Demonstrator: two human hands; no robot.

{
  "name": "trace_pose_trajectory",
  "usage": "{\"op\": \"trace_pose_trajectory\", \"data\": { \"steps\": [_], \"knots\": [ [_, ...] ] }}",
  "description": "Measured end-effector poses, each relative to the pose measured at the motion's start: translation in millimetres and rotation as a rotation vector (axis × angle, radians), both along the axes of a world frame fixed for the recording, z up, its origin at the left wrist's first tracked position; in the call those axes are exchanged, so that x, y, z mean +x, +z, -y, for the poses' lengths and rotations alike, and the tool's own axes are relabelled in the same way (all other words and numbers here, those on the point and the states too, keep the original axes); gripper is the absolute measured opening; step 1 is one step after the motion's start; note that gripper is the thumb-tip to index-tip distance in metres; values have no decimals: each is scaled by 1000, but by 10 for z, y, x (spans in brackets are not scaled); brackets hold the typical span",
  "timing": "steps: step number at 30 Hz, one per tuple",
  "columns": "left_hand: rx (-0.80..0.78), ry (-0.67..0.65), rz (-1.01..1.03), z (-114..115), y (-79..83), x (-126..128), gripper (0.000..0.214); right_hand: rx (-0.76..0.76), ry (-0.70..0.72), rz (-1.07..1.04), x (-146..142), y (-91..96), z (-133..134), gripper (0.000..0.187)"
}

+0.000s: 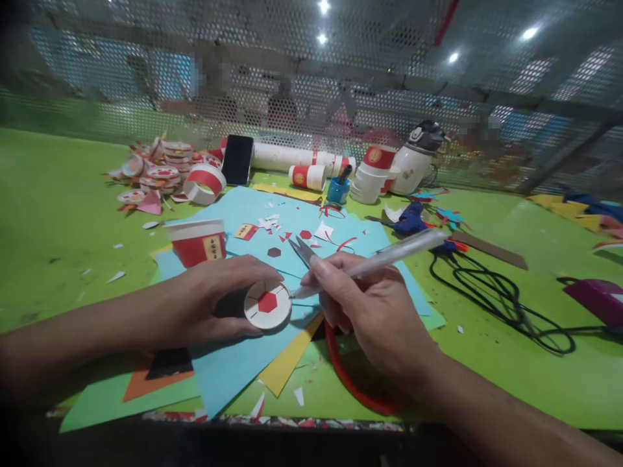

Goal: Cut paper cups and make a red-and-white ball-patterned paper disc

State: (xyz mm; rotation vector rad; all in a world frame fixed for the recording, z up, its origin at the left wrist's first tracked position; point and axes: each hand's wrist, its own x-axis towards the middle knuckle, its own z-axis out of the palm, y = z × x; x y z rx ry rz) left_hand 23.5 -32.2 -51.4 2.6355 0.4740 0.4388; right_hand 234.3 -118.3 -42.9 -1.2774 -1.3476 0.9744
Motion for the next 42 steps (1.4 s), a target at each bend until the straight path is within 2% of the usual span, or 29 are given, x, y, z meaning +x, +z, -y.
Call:
{"op": "trace_pose_trajectory", "data": {
  "steps": [4, 9, 13, 22, 28, 42],
  "knots": [
    [-40, -26, -17, -13, 21, 4, 36, -102, 57, -17, -22, -39, 5, 13],
    [-73, -26, -18, -15, 24, -3, 40, -103, 93, 178, -51, -17, 12, 9],
    [-60, -19, -32, -22, 18, -4, 40, -119, 120, 224, -83, 17, 26, 12],
    [-56, 6, -76, -15, 39, 9, 33, -127, 100, 325, -95, 19, 29, 10],
    [-54, 1, -79, -19, 40, 3, 41, -134, 87, 351, -101, 18, 26, 9],
    [-67, -11, -70, -28, 44, 4, 40, -144, 82, 372, -115, 37, 18, 9]
  ]
}}
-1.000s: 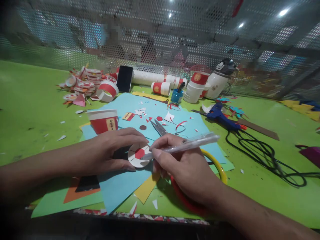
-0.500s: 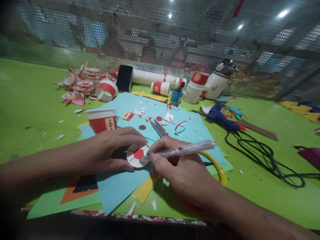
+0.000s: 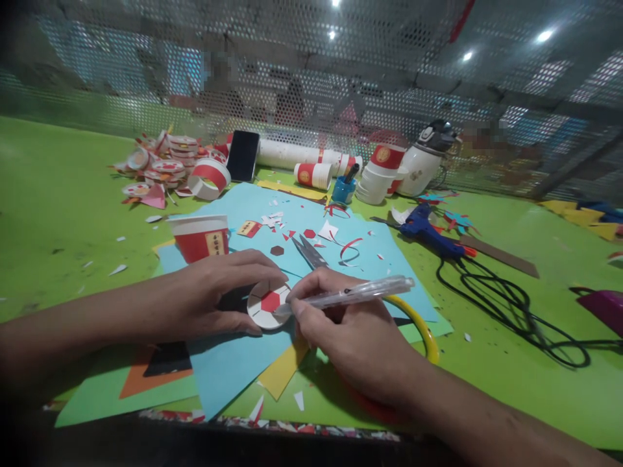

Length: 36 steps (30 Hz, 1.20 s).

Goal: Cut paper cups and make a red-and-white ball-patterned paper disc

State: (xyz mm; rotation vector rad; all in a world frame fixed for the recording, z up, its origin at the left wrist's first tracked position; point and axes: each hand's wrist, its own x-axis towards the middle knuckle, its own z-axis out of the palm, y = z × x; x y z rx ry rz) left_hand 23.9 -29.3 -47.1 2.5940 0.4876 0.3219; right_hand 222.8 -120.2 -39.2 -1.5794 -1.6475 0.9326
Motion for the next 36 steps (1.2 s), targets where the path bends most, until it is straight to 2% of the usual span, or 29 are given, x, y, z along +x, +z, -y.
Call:
{"op": "trace_pose_trajectory", "data": {
  "steps": [15, 22, 29, 36],
  "knots": [
    [-69, 19, 21, -30, 4, 38, 46, 23, 8, 86, 7, -8, 9, 11],
    [-72, 5, 24, -35, -4, 32, 47, 10, -7, 81, -2, 4, 18, 12],
    [-62, -17, 23, -45, -13, 30, 43, -9, -18, -31, 14, -12, 12, 11],
    [-70, -25, 16, -59, -26, 27, 43, -9, -14, 1, 13, -7, -2, 9]
  ]
}}
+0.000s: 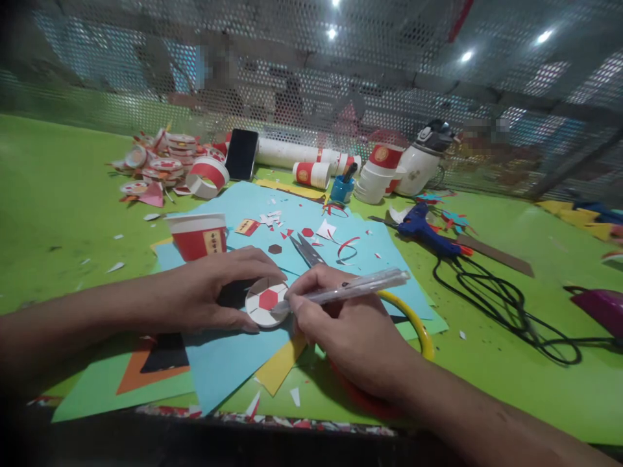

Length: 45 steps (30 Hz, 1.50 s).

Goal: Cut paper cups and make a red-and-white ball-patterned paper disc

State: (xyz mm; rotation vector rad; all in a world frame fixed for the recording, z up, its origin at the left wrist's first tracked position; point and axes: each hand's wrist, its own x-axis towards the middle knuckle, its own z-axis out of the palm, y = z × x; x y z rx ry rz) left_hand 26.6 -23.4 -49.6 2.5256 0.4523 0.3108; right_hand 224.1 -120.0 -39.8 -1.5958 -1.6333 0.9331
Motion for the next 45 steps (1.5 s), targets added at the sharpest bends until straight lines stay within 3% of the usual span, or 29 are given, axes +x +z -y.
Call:
{"op": "trace_pose_trajectory", "data": {
  "steps": [45],
  "knots": [
    [4, -2, -7, 5, 12, -2, 40, -16, 36, -18, -9, 13, 9, 10]
  ]
}}
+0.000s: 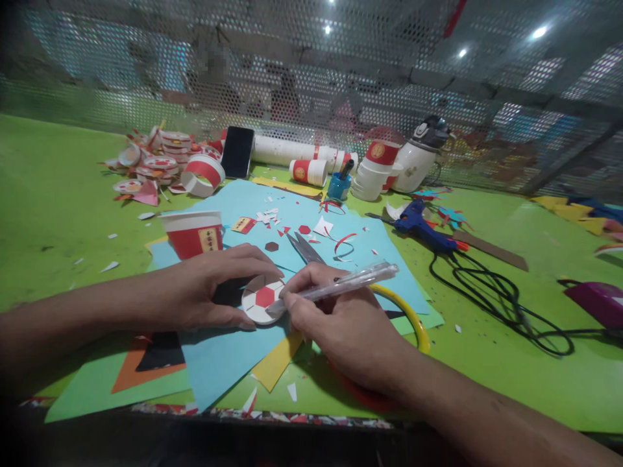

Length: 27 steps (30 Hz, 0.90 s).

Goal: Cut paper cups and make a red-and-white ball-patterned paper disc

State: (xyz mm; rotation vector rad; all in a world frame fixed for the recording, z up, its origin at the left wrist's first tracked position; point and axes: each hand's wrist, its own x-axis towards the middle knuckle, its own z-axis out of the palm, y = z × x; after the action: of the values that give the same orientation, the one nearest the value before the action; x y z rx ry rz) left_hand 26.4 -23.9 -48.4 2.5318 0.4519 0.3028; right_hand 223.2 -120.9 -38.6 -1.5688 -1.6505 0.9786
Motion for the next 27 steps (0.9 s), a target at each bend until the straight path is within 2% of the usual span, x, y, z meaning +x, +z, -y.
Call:
{"op": "trace_pose_trajectory", "data": {
  "steps": [6, 15, 27],
  "knots": [
    [24, -4, 28, -6, -19, 0, 39, -24, 4, 11, -10, 15, 3, 12],
    [20, -34, 19, 13, 1, -18, 37, -9, 6, -98, 18, -34, -2, 11],
    [44, -28, 28, 20, -2, -19, 37, -5, 4, -21, -5, 6, -7, 10]
  ]
}}
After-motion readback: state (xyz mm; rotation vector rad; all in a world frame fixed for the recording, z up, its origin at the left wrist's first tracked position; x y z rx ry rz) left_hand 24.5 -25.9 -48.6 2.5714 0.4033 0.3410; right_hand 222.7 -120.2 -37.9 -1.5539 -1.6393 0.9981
